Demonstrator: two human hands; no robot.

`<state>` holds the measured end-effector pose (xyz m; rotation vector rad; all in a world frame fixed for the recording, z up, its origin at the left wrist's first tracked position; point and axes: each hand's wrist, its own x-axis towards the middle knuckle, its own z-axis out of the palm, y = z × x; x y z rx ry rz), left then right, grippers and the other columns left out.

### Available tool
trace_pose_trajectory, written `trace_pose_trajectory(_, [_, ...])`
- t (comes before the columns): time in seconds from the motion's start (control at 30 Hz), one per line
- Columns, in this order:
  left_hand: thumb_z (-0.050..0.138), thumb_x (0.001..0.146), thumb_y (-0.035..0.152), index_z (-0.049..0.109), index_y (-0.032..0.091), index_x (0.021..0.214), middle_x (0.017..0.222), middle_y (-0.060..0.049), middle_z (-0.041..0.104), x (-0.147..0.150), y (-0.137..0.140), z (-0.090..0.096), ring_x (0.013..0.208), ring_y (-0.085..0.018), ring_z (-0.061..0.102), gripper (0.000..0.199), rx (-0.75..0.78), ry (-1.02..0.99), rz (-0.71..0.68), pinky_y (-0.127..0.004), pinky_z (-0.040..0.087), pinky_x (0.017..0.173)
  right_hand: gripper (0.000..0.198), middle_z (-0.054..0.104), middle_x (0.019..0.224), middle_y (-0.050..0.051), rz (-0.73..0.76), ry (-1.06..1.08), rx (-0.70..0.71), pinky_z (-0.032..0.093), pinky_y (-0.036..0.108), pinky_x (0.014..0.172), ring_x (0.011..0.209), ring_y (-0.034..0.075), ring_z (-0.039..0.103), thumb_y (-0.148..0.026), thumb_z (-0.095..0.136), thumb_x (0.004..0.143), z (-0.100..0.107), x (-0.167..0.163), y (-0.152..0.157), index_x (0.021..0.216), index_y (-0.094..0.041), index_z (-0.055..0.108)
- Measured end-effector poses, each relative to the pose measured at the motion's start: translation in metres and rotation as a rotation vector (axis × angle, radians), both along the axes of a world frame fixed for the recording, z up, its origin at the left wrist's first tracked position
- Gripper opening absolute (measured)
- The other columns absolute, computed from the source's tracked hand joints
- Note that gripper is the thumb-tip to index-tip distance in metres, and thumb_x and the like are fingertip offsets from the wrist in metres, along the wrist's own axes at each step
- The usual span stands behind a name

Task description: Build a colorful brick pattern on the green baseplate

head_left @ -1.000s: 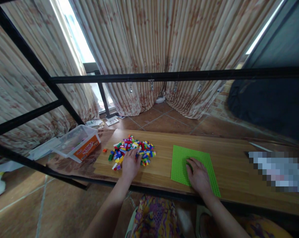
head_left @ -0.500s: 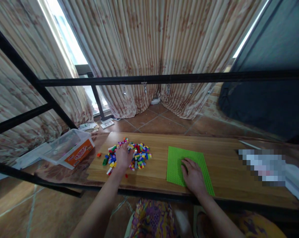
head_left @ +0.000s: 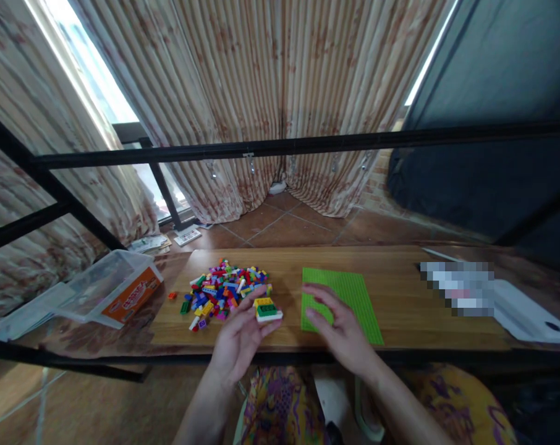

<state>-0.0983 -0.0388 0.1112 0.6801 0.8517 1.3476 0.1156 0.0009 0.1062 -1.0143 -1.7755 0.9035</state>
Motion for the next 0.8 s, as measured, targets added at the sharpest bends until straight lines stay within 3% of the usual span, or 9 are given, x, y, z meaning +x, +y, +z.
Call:
trace_pose_trajectory(0.07, [0.06, 0.082, 0.031, 0.062, 0.02, 0.127, 0.109, -0.009, 0.07, 0.015, -0.009, 0.005, 0.099, -0.025, 0.067, 0.046, -0.037, -0.06, -0.032, -0.042, 0.053, 0.088, 0.044, 0.055, 0.141, 0.006, 0.132, 0.038, -0.021, 0.037, 0.045, 0.112, 0.131, 0.023, 0.048, -0.039, 0.058, 0.091, 0.021, -0.014, -0.023, 0.133, -0.03, 0.056])
trace_pose_trajectory(0.13, [0.065, 0.08, 0.027, 0.067, 0.019, 0.119, 0.116, -0.008, 0.069, 0.028, -0.018, 0.009, 0.1, -0.023, 0.065, 0.04, -0.081, -0.117, -0.026, -0.035, 0.053, 0.085, 0.047, 0.055, 0.141, 0.006, 0.209, 0.094, -0.051, 0.036, 0.045, 0.113, 0.132, 0.022, 0.048, -0.036, 0.06, 0.09, 0.028, -0.022, -0.041, 0.137, -0.031, 0.053])
trace_pose_trajectory(0.23, [0.069, 0.078, 0.024, 0.07, 0.017, 0.11, 0.12, -0.008, 0.067, 0.047, -0.028, 0.012, 0.1, -0.02, 0.063, 0.033, -0.161, -0.208, -0.002, -0.028, 0.052, 0.082, 0.04, 0.061, 0.131, 0.005, 0.152, 0.21, -0.114, 0.041, 0.041, 0.109, 0.124, 0.021, 0.054, -0.032, 0.061, 0.09, 0.02, -0.026, -0.057, 0.13, -0.033, 0.058])
trace_pose_trajectory(0.4, [0.068, 0.082, 0.043, 0.07, 0.013, 0.103, 0.098, -0.009, 0.071, 0.073, -0.041, 0.013, 0.087, -0.019, 0.065, 0.037, -0.331, -0.327, -0.052, -0.028, 0.051, 0.074, 0.034, 0.066, 0.117, 0.003, 0.041, 0.286, -0.145, 0.049, 0.035, 0.095, 0.11, 0.019, 0.06, -0.028, 0.065, 0.088, 0.004, -0.022, -0.072, 0.121, -0.033, 0.065])
trace_pose_trajectory(0.6, [0.074, 0.072, 0.058, 0.067, 0.013, 0.085, 0.071, -0.002, 0.064, 0.094, -0.054, 0.012, 0.061, -0.013, 0.058, 0.048, -0.391, -0.134, 0.065, -0.022, 0.037, 0.049, 0.032, 0.062, 0.124, 0.007, -0.049, 0.172, -0.087, 0.047, 0.039, 0.1, 0.12, 0.023, 0.054, -0.032, 0.064, 0.087, 0.009, -0.011, -0.082, 0.119, -0.032, 0.068])
trace_pose_trajectory(0.73, [0.069, 0.073, 0.06, 0.068, 0.016, 0.098, 0.087, -0.006, 0.07, 0.104, -0.059, 0.01, 0.08, -0.019, 0.065, 0.051, -0.425, -0.035, 0.165, -0.025, 0.044, 0.058, 0.033, 0.062, 0.124, 0.005, -0.053, 0.185, -0.071, 0.049, 0.036, 0.097, 0.116, 0.02, 0.058, -0.032, 0.059, 0.092, 0.008, -0.015, -0.087, 0.124, -0.034, 0.065])
trace_pose_trajectory(0.8, [0.066, 0.076, 0.058, 0.07, 0.016, 0.095, 0.095, -0.008, 0.072, 0.108, -0.06, 0.009, 0.092, -0.023, 0.065, 0.047, -0.383, 0.066, 0.216, -0.029, 0.049, 0.069, 0.033, 0.065, 0.12, 0.003, -0.076, 0.186, -0.002, 0.048, 0.035, 0.098, 0.114, 0.018, 0.058, -0.028, 0.054, 0.094, 0.004, -0.02, -0.09, 0.125, -0.035, 0.063])
